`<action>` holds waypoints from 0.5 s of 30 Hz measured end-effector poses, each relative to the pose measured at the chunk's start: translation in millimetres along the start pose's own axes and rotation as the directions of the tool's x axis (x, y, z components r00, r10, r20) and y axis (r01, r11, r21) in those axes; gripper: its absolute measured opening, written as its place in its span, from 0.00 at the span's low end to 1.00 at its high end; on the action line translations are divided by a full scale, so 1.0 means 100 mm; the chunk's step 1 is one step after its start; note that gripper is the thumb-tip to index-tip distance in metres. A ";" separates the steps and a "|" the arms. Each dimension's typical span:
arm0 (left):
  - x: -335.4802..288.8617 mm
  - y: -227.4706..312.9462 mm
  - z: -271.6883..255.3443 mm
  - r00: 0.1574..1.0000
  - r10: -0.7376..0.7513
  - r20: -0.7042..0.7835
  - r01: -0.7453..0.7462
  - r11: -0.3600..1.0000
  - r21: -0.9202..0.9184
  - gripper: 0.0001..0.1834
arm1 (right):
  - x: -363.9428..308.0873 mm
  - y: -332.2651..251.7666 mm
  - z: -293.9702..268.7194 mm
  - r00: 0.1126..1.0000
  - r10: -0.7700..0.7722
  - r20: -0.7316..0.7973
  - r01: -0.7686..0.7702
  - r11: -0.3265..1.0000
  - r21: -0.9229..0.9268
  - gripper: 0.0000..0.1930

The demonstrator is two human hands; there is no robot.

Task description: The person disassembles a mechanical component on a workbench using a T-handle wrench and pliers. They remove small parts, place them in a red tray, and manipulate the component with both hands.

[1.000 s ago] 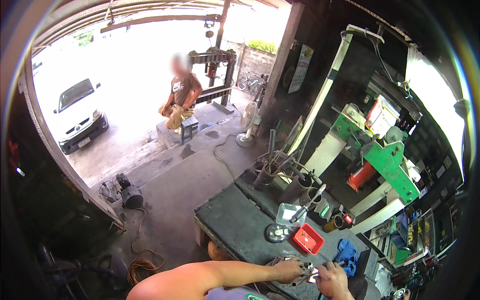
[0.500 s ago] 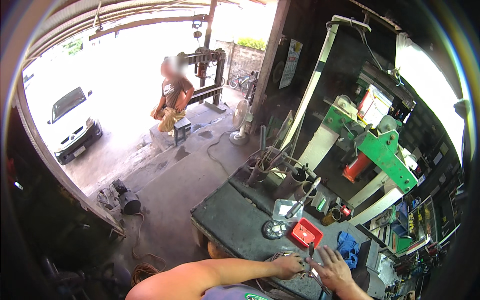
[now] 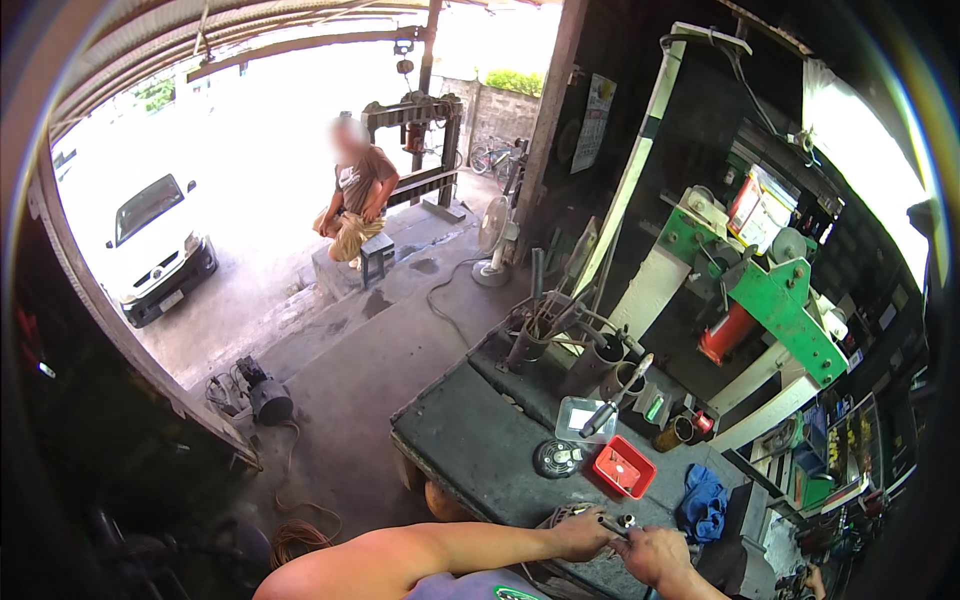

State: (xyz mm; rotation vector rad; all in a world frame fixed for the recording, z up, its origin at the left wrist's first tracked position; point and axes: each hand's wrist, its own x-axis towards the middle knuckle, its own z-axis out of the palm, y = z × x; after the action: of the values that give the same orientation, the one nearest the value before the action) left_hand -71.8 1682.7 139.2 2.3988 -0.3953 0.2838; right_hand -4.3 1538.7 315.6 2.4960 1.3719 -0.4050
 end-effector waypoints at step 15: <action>0.07 -0.29 -0.06 0.946 0.071 0.318 -0.119 0.983 0.137 0.20 | 0.09 0.46 -0.03 0.543 -0.766 -0.345 0.649 0.643 -0.406 0.26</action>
State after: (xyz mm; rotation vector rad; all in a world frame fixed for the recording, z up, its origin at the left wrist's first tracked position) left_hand -55.3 1705.6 128.6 2.5872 -0.6564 -0.0276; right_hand 40.0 1522.2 319.6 1.7683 2.4855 0.2960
